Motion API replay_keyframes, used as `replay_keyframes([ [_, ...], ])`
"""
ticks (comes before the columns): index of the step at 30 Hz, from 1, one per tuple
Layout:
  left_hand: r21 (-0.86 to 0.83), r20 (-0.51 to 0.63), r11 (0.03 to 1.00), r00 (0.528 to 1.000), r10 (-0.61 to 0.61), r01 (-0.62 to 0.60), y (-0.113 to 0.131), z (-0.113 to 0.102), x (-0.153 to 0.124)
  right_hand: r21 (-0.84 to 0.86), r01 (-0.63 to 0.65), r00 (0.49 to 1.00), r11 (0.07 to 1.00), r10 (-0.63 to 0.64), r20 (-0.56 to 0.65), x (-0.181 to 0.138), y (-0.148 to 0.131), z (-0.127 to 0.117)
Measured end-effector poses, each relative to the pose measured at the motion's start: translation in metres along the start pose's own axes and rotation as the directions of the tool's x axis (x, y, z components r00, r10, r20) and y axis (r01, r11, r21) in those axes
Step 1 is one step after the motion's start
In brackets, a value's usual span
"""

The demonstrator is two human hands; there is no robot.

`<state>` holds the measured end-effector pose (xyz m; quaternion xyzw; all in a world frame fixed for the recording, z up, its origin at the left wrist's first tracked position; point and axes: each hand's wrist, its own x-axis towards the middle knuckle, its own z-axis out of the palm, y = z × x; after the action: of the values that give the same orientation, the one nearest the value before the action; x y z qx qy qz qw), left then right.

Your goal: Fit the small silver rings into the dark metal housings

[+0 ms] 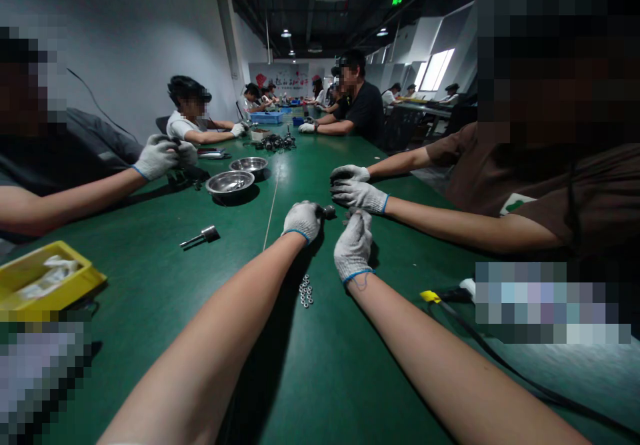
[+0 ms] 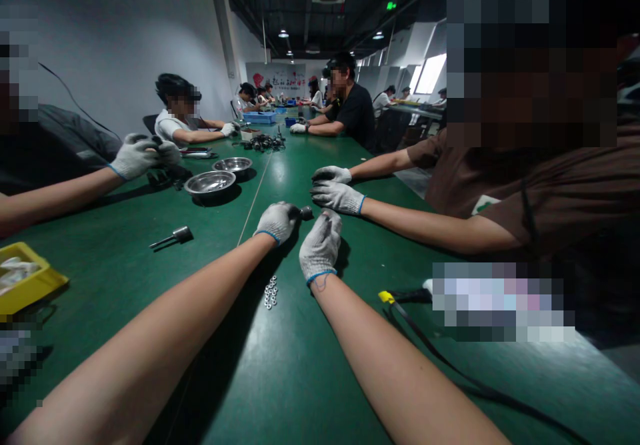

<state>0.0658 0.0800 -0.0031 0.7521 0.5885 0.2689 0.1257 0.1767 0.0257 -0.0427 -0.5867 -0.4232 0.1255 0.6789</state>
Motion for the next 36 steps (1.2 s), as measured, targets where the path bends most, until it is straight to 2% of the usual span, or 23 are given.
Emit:
replay_keyframes([
  [3, -0.219, -0.027, 0.975, 0.998, -0.049, 0.042, -0.013, -0.004, -0.01, -0.057, -0.015, 0.998, 0.998, 0.019, 0.057, -0.001, -0.006, -0.001],
  [6, -0.453, -0.036, 0.889, 0.995, -0.088, 0.062, -0.024, -0.011, -0.028, -0.138, -0.02, 0.987, 0.99, 0.041, 0.155, -0.003, -0.012, -0.002],
  [9, -0.652, -0.037, 0.753, 0.988, -0.15, 0.09, -0.032, -0.018, -0.049, -0.183, 0.03, 0.967, 0.983, 0.018, 0.255, -0.003, -0.014, -0.002],
  [12, -0.809, -0.01, 0.573, 0.973, -0.231, 0.128, -0.039, -0.024, -0.067, -0.106, 0.081, 0.936, 0.991, -0.039, 0.35, -0.003, -0.013, -0.003],
  [14, -0.889, 0.033, 0.435, 0.966, -0.257, 0.146, -0.043, -0.03, -0.074, 0.007, 0.082, 0.876, 0.997, -0.076, 0.476, -0.003, -0.014, -0.005],
  [16, -0.939, 0.095, 0.298, 0.963, -0.25, 0.17, -0.047, -0.036, -0.08, 0.124, 0.089, 0.784, 0.988, -0.146, 0.604, -0.004, -0.017, -0.006],
  [18, -0.962, 0.165, 0.18, 0.962, -0.218, 0.206, -0.049, -0.042, -0.084, 0.207, 0.119, 0.705, 0.971, -0.229, 0.671, -0.007, -0.021, -0.008],
  [19, -0.965, 0.197, 0.133, 0.96, -0.197, 0.225, -0.05, -0.045, -0.086, 0.228, 0.137, 0.686, 0.964, -0.258, 0.68, -0.009, -0.023, -0.008],
  [27, -0.93, 0.362, -0.089, 0.932, -0.035, 0.358, -0.05, -0.048, -0.091, 0.239, 0.211, 0.693, 0.948, -0.317, 0.648, -0.022, -0.036, -0.014],
  [30, -0.917, 0.392, -0.088, 0.92, -0.027, 0.388, -0.049, -0.046, -0.09, 0.219, 0.226, 0.698, 0.949, -0.315, 0.643, -0.021, -0.036, -0.015],
  [33, -0.936, 0.347, -0.081, 0.936, -0.051, 0.343, -0.045, -0.043, -0.089, 0.2, 0.29, 0.723, 0.936, -0.351, 0.595, -0.02, -0.038, -0.016],
  [36, -0.956, 0.292, -0.015, 0.953, -0.083, 0.292, -0.041, -0.037, -0.09, 0.164, 0.353, 0.755, 0.921, -0.384, 0.532, -0.02, -0.04, -0.018],
])
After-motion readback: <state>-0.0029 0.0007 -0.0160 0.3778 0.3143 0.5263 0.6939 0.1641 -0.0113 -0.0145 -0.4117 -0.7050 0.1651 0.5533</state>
